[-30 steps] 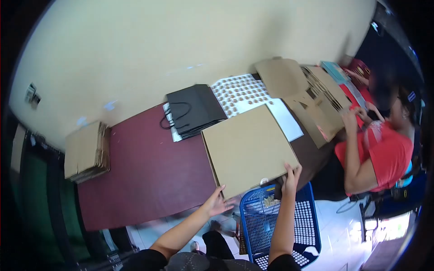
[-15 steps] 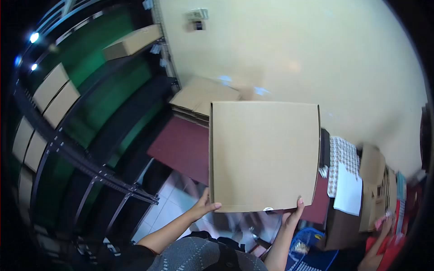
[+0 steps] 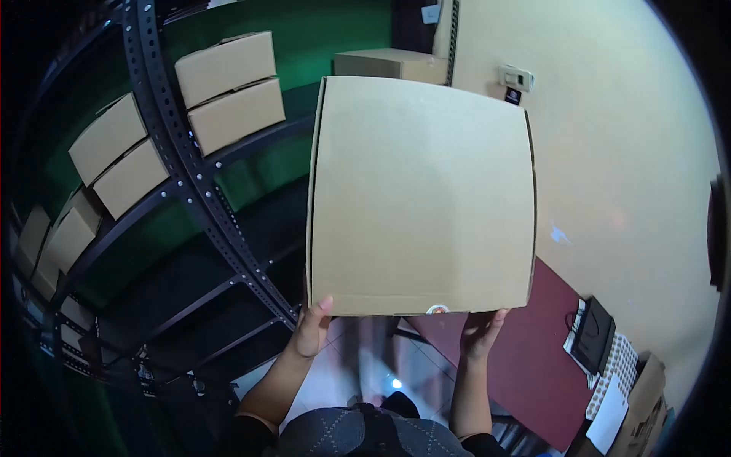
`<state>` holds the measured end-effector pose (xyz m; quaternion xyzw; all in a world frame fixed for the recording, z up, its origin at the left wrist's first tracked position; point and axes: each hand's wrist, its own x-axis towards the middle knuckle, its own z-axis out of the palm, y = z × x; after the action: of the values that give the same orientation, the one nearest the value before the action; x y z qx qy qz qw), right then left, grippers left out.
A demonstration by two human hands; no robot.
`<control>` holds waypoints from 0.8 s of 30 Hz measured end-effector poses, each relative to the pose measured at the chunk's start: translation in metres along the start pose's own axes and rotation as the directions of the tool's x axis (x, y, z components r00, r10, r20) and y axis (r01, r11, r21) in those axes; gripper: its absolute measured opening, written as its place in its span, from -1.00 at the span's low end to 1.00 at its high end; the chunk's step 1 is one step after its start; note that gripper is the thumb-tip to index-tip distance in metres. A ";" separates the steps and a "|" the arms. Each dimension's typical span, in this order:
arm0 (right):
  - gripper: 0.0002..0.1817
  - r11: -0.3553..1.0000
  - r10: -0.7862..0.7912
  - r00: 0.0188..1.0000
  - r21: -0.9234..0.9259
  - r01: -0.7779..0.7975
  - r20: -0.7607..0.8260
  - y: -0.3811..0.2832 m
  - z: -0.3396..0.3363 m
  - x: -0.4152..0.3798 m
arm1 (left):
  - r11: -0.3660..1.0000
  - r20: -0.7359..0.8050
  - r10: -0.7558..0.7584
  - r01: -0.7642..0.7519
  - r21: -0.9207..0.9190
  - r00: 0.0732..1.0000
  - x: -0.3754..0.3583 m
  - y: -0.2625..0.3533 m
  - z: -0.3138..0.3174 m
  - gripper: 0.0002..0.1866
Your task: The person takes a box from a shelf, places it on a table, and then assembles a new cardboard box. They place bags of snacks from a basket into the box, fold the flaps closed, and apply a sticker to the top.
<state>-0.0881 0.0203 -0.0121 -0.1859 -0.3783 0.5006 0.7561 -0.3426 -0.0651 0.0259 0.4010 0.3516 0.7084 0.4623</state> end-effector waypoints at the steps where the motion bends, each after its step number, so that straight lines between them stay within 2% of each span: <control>1: -0.34 0.990 -0.067 0.997 -0.124 0.070 0.027 0.003 0.013 0.012 | 0.999 -0.017 -0.004 0.004 -0.053 1.000 0.011 0.011 0.001 -0.31; 2: -0.33 0.960 -0.132 0.989 -0.242 0.143 0.062 0.008 0.023 0.027 | 0.994 -0.033 -0.009 0.006 -0.105 0.999 0.023 0.022 0.004 -0.34; 4: -0.30 0.968 -0.150 0.986 -0.192 0.162 0.078 0.023 0.031 0.073 | 0.994 -0.012 0.034 -0.035 -0.107 0.999 0.057 0.035 0.013 -0.40; 6: -0.31 0.952 -0.218 0.968 -0.190 0.238 0.120 0.030 0.049 0.120 | 0.986 -0.057 0.096 -0.103 -0.132 0.994 0.093 0.041 0.025 -0.43; 8: -0.32 0.952 -0.196 0.967 -0.205 0.228 0.162 0.031 0.073 0.167 | 0.978 -0.082 0.157 -0.166 -0.127 0.984 0.125 0.045 0.036 -0.44; 10: -0.32 0.935 -0.247 0.958 -0.223 0.274 0.144 0.042 0.097 0.205 | 0.967 -0.106 0.215 -0.227 -0.118 0.971 0.152 0.050 0.042 -0.46; 12: -0.28 0.926 -0.153 0.960 -0.306 0.222 0.234 0.046 0.113 0.246 | 0.974 -0.189 0.147 -0.175 -0.144 0.971 0.177 0.055 0.045 -0.47; 13: -0.29 0.906 -0.148 0.948 -0.345 0.245 0.283 0.049 0.124 0.262 | 0.971 -0.215 0.133 -0.171 -0.168 0.968 0.190 0.055 0.044 -0.46; 14: -0.34 0.902 -0.191 0.931 -0.317 0.291 0.310 0.055 0.138 0.275 | 0.969 -0.221 0.146 -0.185 -0.164 0.964 0.203 0.058 0.040 -0.46; 16: -0.37 0.928 -0.112 0.917 -0.290 0.234 0.383 0.072 0.150 0.305 | 0.956 -0.192 -0.003 -0.054 -0.289 0.981 0.221 0.064 0.026 -0.44; 17: -0.38 0.917 -0.055 0.894 -0.333 0.222 0.445 0.080 0.154 0.313 | 0.949 -0.184 -0.034 -0.026 -0.314 0.982 0.227 0.067 0.016 -0.44; 18: -0.40 0.921 -0.117 0.883 -0.283 0.268 0.455 0.105 0.157 0.324 | 0.954 -0.173 -0.024 -0.029 -0.298 0.985 0.230 0.065 0.009 -0.43; 20: -0.41 0.913 -0.101 0.868 -0.302 0.275 0.486 0.138 0.152 0.343 | 0.967 -0.188 0.004 -0.051 -0.248 0.982 0.233 0.064 0.006 -0.46; 21: -0.41 0.930 -0.060 0.884 -0.295 0.218 0.463 0.140 0.157 0.345 | 0.968 -0.189 0.005 -0.052 -0.244 0.982 0.236 0.061 0.005 -0.46; 23: -0.39 0.927 -0.006 0.907 -0.337 0.163 0.422 0.138 0.166 0.350 | 0.983 -0.102 0.011 -0.029 -0.179 0.995 0.240 0.056 0.005 -0.26; 24: -0.39 0.929 -0.007 0.907 -0.334 0.162 0.421 0.142 0.168 0.358 | 0.984 -0.102 0.011 -0.029 -0.175 0.995 0.240 0.057 0.007 -0.26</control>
<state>-0.2265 0.3860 0.1405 -0.1950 -0.6226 0.4165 0.6332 -0.4182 0.1420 0.1365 0.3259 0.3063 0.7606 0.4705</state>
